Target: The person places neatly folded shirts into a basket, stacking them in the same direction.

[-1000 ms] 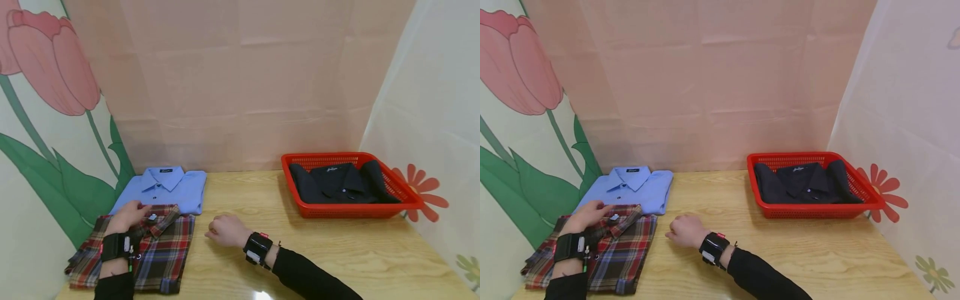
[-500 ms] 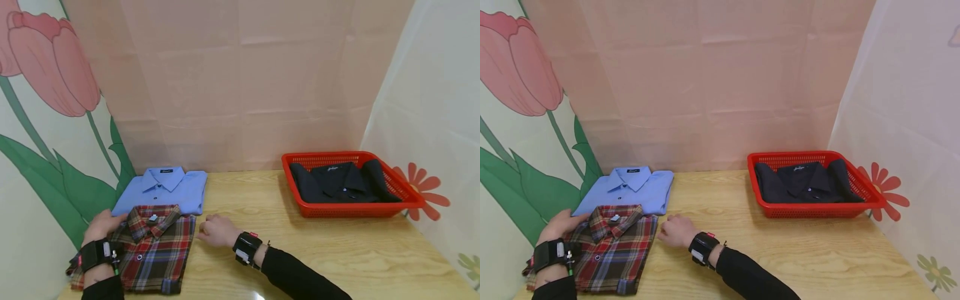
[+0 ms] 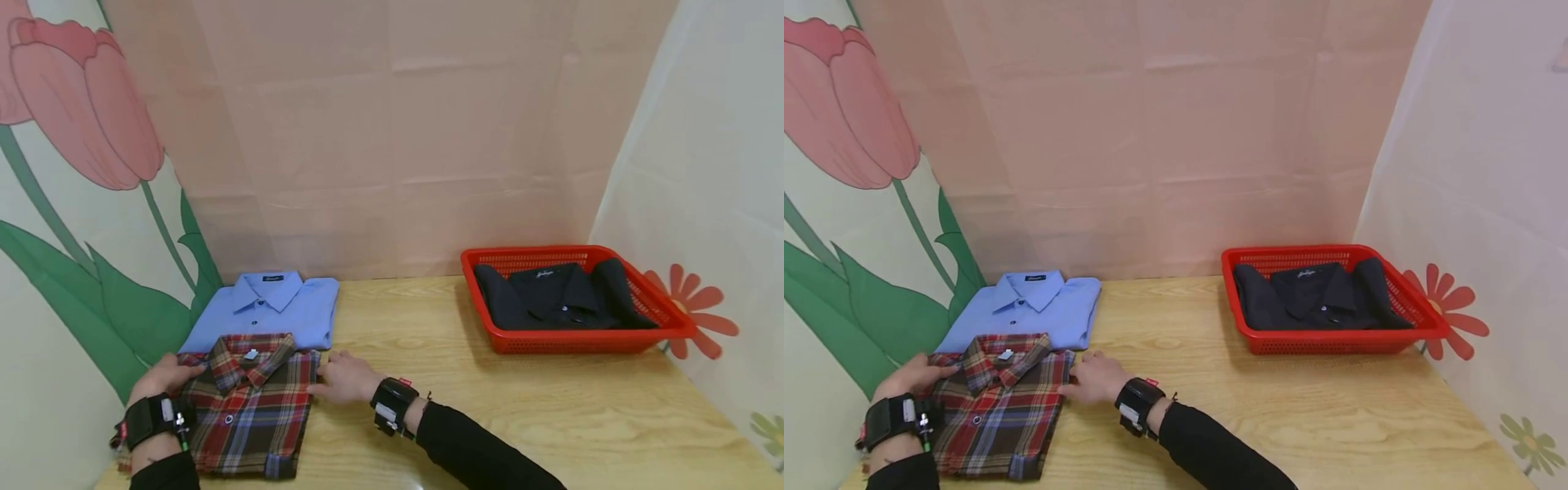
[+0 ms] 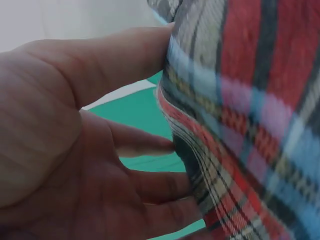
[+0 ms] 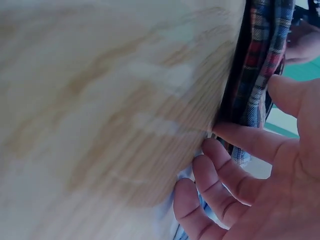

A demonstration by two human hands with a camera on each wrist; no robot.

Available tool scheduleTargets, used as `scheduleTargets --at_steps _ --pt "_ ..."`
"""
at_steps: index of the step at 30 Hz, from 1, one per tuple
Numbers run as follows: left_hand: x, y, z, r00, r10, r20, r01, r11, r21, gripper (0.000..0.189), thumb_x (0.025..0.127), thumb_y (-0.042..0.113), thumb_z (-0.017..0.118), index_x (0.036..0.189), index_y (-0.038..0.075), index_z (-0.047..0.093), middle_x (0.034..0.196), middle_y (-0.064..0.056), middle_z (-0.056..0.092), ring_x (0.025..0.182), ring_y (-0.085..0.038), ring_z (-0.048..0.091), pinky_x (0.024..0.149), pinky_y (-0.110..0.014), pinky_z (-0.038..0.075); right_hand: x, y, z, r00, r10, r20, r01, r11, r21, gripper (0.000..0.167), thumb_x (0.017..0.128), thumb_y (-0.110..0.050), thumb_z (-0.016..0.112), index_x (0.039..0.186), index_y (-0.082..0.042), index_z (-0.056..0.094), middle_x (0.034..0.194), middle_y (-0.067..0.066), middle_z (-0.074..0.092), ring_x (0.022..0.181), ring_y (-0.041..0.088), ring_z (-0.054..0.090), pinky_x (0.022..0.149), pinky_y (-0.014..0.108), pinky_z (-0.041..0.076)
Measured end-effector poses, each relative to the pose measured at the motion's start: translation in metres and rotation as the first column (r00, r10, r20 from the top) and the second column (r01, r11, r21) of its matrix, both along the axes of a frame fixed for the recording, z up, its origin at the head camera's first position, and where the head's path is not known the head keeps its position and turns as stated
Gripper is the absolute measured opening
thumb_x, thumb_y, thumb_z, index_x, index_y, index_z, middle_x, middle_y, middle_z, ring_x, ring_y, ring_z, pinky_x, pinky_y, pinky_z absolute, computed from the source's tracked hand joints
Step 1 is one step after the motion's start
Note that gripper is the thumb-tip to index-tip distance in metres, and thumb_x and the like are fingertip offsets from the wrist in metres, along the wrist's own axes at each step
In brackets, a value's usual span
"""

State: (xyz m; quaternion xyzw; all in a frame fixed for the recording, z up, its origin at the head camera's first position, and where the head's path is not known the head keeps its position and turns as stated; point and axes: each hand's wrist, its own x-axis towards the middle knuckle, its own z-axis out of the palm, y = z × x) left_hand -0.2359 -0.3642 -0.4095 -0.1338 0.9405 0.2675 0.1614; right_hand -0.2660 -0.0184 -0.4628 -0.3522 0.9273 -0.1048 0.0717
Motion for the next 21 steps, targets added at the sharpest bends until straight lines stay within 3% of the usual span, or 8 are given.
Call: scheduleTargets --at_steps 3,5,10,16,21 --pt "-0.001 -0.002 -0.002 1.0 0.002 0.016 -0.002 1.0 -0.002 0.096 0.096 0.042 0.051 0.136 -0.032 0.005 0.138 -0.053 0.009 0.131 -0.065 0.016 0.111 -0.064 0.025 -0.001 -0.001 0.0 1.0 0.016 0.024 -0.016 0.999 -0.032 0.049 0.097 -0.055 0.05 0.118 -0.016 0.071 0.106 0.001 0.063 0.1 0.016 0.056 0.078 0.029 0.048" --pt "-0.002 -0.003 -0.003 0.999 0.0 0.032 0.0 1.0 -0.005 0.097 0.096 0.043 0.052 0.136 -0.032 0.006 0.138 -0.053 0.011 0.131 -0.065 0.017 0.111 -0.064 0.026 -0.002 -0.003 0.0 0.998 0.035 0.059 -0.031 0.997 -0.077 0.044 0.097 -0.052 0.053 0.102 -0.013 0.071 0.093 -0.002 0.061 0.089 0.013 0.055 0.071 0.025 0.045" --pt "-0.003 -0.001 -0.007 1.0 0.005 0.019 -0.004 1.0 -0.029 0.092 0.095 0.04 0.054 0.135 -0.032 0.012 0.136 -0.052 0.017 0.128 -0.064 0.024 0.109 -0.063 0.03 -0.001 -0.012 0.0 0.99 0.048 0.131 -0.029 0.989 -0.145 0.037 0.096 -0.047 0.059 0.079 -0.014 0.057 0.074 -0.005 0.048 0.068 0.008 0.046 0.059 0.02 0.037" --pt "-0.006 0.002 -0.008 0.998 0.037 -0.045 -0.039 0.998 -0.056 0.08 0.095 0.033 0.056 0.128 -0.032 0.026 0.128 -0.051 0.034 0.117 -0.061 0.041 0.099 -0.06 0.041 0.004 -0.022 0.002 0.983 0.021 0.184 0.013 0.984 -0.18 0.035 0.092 -0.042 0.066 0.077 -0.012 0.056 0.067 -0.006 0.047 0.059 0.008 0.045 0.052 0.019 0.037" --pt "-0.006 0.003 -0.004 0.997 0.046 -0.069 -0.051 0.996 -0.078 0.073 0.097 0.034 0.044 0.127 -0.031 0.033 0.126 -0.051 0.038 0.114 -0.061 0.044 0.096 -0.059 0.044 0.007 -0.025 0.002 0.958 0.015 0.286 0.059 0.967 -0.247 0.033 0.092 -0.037 0.068 0.104 -0.008 0.059 0.088 0.001 0.063 0.076 0.009 0.058 0.066 0.02 0.046"
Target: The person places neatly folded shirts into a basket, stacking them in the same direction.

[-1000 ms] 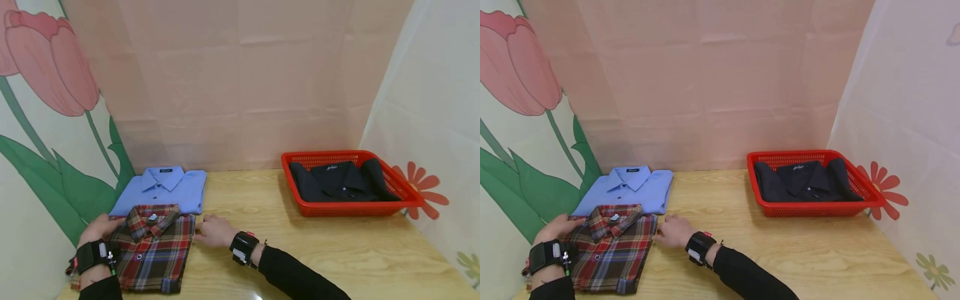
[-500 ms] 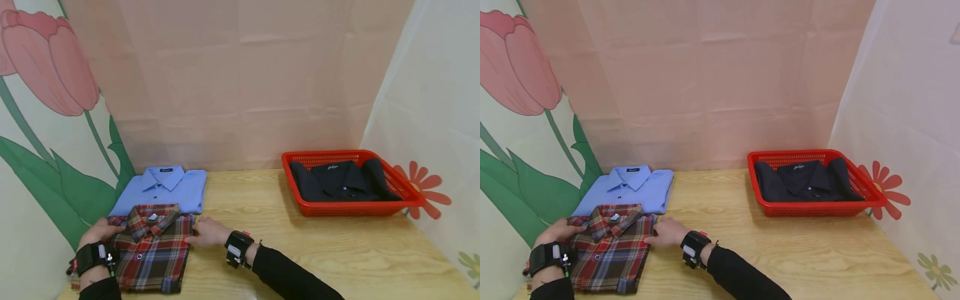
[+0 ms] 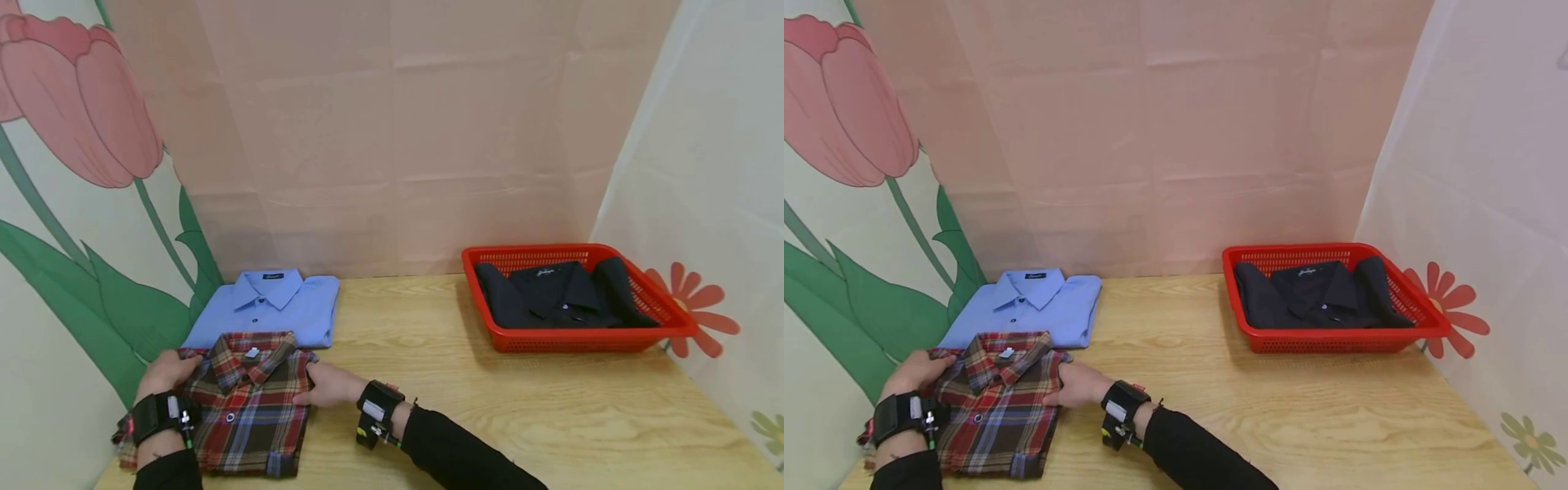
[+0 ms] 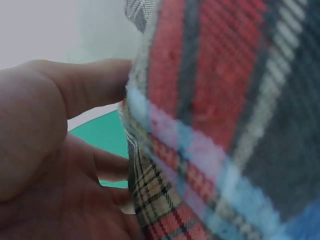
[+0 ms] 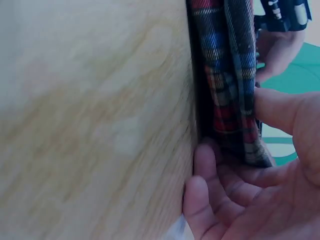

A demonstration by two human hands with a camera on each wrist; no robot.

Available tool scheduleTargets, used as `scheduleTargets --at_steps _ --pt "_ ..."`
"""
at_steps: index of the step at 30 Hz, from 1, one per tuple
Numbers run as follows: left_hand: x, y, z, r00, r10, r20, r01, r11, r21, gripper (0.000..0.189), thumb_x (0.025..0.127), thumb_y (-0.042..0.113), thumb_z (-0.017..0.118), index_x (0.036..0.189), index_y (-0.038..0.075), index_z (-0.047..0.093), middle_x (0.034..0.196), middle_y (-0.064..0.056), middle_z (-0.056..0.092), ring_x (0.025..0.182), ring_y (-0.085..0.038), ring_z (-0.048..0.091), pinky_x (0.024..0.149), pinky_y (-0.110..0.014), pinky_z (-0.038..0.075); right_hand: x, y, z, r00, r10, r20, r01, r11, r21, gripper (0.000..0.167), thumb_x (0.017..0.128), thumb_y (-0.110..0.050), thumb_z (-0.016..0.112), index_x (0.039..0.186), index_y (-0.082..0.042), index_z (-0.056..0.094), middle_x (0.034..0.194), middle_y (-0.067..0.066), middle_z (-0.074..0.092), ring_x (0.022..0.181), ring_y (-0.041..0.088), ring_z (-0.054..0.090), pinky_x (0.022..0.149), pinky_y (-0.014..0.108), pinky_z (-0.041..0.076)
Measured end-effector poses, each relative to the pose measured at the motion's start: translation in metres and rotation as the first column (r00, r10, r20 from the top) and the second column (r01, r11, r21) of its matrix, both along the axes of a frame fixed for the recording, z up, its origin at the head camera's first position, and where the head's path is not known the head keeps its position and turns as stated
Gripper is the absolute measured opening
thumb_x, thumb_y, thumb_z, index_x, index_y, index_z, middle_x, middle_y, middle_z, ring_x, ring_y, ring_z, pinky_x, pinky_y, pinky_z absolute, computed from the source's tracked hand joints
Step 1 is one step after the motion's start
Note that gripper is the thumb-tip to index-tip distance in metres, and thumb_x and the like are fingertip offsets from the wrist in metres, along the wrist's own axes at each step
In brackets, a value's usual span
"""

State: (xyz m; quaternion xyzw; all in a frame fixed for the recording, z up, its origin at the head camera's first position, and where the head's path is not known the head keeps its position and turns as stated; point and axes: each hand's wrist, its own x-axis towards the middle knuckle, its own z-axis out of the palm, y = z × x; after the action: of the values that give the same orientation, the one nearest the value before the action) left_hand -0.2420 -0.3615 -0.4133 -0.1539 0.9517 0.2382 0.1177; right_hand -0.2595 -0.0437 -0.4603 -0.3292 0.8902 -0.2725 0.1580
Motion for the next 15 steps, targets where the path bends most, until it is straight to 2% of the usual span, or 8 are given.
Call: scheduleTargets --at_steps 3,5,7,10,12,15 --pt "0.001 -0.001 0.002 1.0 -0.015 0.008 0.015 0.999 0.029 0.073 0.097 0.034 0.037 0.129 -0.031 0.03 0.129 -0.051 0.035 0.116 -0.062 0.042 0.099 -0.06 0.042 0.001 -0.002 0.001 0.994 0.0 0.111 0.012 0.994 -0.108 0.048 0.092 -0.033 0.07 0.127 -0.006 0.051 0.114 0.007 0.065 0.099 0.012 0.062 0.082 0.021 0.048" --pt "0.002 -0.003 0.003 1.0 -0.025 0.013 0.024 0.998 0.063 0.073 0.096 0.033 0.036 0.131 -0.031 0.028 0.13 -0.051 0.033 0.116 -0.061 0.041 0.1 -0.06 0.041 0.003 -0.004 0.0 0.982 0.009 0.191 0.03 0.979 -0.202 0.063 0.09 -0.028 0.072 0.14 -0.006 0.04 0.132 0.011 0.058 0.117 0.016 0.058 0.096 0.024 0.046" --pt "0.003 -0.004 0.003 0.999 -0.034 0.016 0.033 0.995 0.09 0.073 0.096 0.032 0.036 0.132 -0.03 0.026 0.131 -0.05 0.032 0.117 -0.059 0.041 0.101 -0.061 0.039 0.006 -0.007 -0.001 0.966 0.019 0.257 0.058 0.956 -0.288 0.076 0.088 -0.022 0.074 0.148 -0.005 0.029 0.144 0.014 0.047 0.13 0.021 0.049 0.107 0.029 0.04" --pt "0.004 -0.005 0.003 0.998 -0.06 0.005 0.06 0.994 0.091 0.071 0.095 0.029 0.039 0.132 -0.03 0.025 0.131 -0.05 0.031 0.116 -0.057 0.041 0.102 -0.061 0.038 0.013 -0.012 -0.005 0.948 0.007 0.319 0.115 0.926 -0.359 0.095 0.083 -0.012 0.078 0.152 -0.002 0.014 0.152 0.02 0.034 0.14 0.03 0.037 0.116 0.037 0.03" --pt "0.004 -0.005 0.003 0.996 -0.086 -0.008 0.087 0.993 0.084 0.059 0.092 0.021 0.042 0.123 -0.029 0.033 0.119 -0.047 0.039 0.106 -0.052 0.044 0.094 -0.057 0.043 0.018 -0.014 -0.008 0.941 -0.013 0.338 0.146 0.917 -0.371 0.101 0.081 -0.008 0.078 0.154 0.0 0.008 0.156 0.023 0.028 0.143 0.033 0.031 0.118 0.041 0.026" --pt "0.003 -0.005 0.002 0.99 -0.137 -0.033 0.139 0.988 0.064 0.034 0.087 0.009 0.042 0.101 -0.022 0.041 0.1 -0.038 0.043 0.092 -0.045 0.046 0.079 -0.046 0.043 0.023 -0.015 -0.01 0.95 -0.018 0.312 0.147 0.907 -0.394 0.105 0.082 -0.001 0.074 0.157 -0.004 0.0 0.161 0.022 0.017 0.145 0.034 0.028 0.118 0.044 0.027"
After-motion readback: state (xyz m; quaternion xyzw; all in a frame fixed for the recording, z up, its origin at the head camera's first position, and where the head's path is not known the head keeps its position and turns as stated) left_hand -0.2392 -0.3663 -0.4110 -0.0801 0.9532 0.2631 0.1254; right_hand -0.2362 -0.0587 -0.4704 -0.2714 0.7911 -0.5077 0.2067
